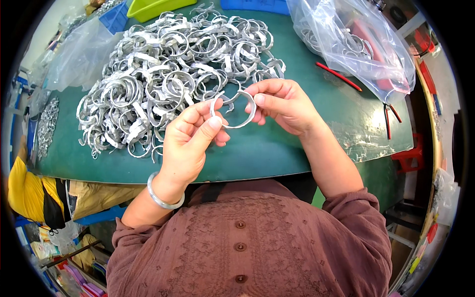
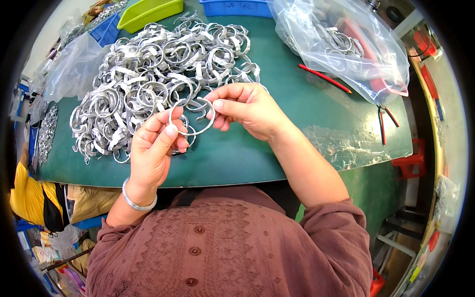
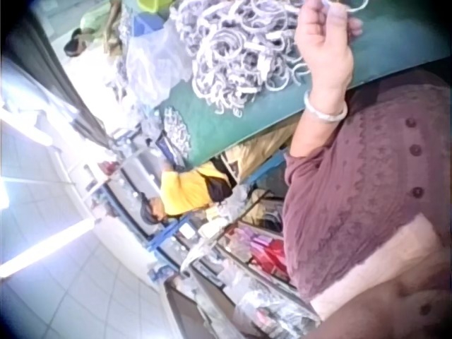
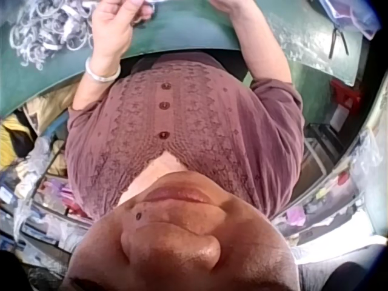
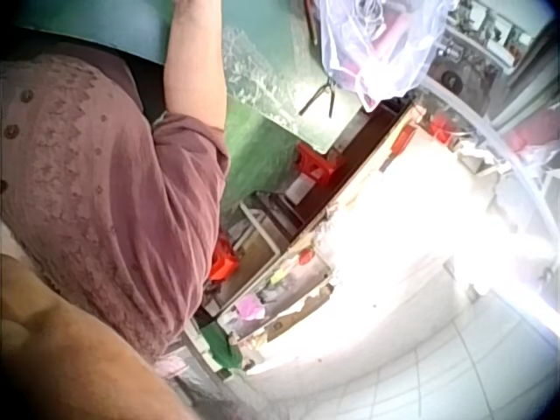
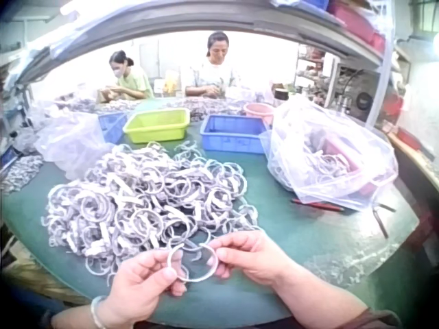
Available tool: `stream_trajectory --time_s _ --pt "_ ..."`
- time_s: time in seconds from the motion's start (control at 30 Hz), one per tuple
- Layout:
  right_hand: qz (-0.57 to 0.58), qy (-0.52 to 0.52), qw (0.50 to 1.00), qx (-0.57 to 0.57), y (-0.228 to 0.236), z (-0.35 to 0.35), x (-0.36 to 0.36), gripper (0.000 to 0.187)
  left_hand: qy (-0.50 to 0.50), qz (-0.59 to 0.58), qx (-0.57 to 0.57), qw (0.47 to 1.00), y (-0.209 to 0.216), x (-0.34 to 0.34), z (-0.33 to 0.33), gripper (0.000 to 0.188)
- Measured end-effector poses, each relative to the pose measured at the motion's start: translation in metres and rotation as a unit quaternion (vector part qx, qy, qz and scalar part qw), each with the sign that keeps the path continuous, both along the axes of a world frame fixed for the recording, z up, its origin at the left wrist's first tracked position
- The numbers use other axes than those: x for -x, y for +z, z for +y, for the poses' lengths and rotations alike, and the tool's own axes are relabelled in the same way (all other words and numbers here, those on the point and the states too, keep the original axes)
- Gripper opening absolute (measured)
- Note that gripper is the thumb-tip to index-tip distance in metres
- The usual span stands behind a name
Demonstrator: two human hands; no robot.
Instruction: The person picks up metal brackets from a large pile, joins two pieces together by hand, and places the assembled component into a plastic bag.
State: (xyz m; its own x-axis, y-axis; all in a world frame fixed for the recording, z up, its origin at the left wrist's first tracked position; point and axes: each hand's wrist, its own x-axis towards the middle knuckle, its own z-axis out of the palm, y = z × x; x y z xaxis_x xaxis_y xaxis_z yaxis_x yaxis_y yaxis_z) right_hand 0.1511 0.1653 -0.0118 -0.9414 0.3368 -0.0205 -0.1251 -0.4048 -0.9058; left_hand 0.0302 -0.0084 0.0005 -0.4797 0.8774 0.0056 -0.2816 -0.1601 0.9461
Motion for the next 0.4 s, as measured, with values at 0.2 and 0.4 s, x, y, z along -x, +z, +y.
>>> stream_trajectory --time_s 0.2,0.4 --pt "0.013 -0.003 1.000 -0.014 0.004 -0.003 0.000 0.019 0.004 -0.042 0.014 0.999 -0.003 0.004 -0.002 0.031" --pt "0.026 -0.020 0.997 -0.075 0.011 -0.010 0.000 0.022 0.002 -0.067 0.033 0.997 0.000 0.003 -0.005 0.032"
